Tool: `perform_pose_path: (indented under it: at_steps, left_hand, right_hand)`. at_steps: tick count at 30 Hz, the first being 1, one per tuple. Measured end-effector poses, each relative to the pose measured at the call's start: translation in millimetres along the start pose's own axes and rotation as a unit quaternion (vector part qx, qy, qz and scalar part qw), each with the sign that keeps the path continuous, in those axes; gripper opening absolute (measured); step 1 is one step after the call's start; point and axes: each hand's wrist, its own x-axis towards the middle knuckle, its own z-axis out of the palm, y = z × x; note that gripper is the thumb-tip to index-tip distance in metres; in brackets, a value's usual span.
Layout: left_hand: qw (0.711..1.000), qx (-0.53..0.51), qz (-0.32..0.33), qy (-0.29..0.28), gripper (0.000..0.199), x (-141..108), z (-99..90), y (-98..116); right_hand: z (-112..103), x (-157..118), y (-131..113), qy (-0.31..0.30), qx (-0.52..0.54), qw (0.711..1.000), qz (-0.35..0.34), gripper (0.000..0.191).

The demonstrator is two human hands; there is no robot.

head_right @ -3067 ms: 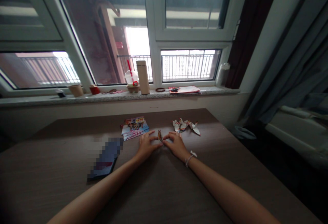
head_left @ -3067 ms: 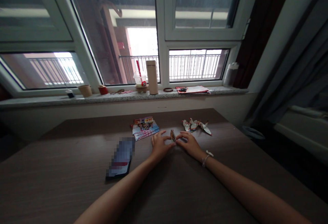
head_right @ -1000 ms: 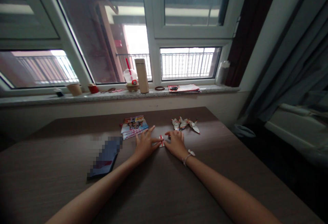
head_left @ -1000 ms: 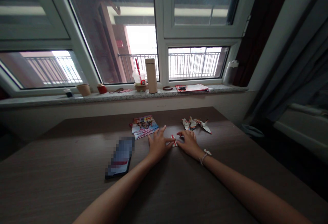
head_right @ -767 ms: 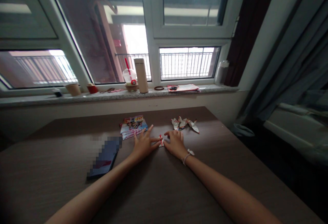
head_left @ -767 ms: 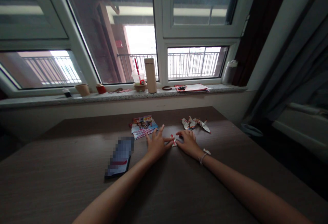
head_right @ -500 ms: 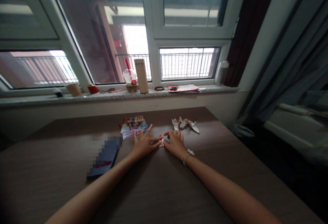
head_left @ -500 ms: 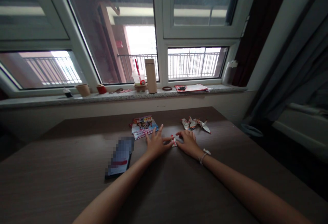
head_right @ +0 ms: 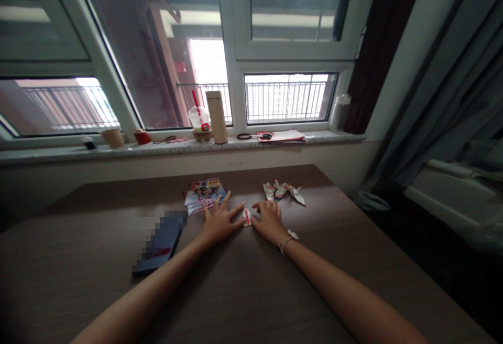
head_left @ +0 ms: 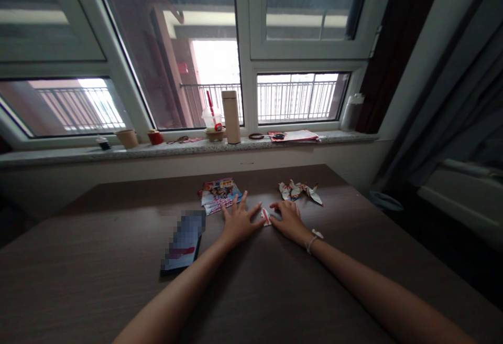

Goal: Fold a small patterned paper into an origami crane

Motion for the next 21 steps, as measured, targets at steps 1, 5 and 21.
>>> perform_pose_path:
  at_steps: [1,5,21]
  left_hand:
    - [1.0,-0.003,0.008,0.01,0.056,-0.5,-0.8,0.3]
    - [0.998,-0.014,0.051,0.038,0.038,-0.7,-5.8,0.1]
    - [1.0,-0.016,0.015,-0.017,0.034,3.0,-5.4,0.2]
  right_hand:
    - [0.0,0.0,0.3,-0.001,0.002,1.0,0.001,0.032]
    - [1.8,0.2,2.0,0.001,0.0,1.0,0.002,0.032]
    - [-2.9,-1.0,-2.3,-0.007,-0.003,1.0,-0.017,0.023]
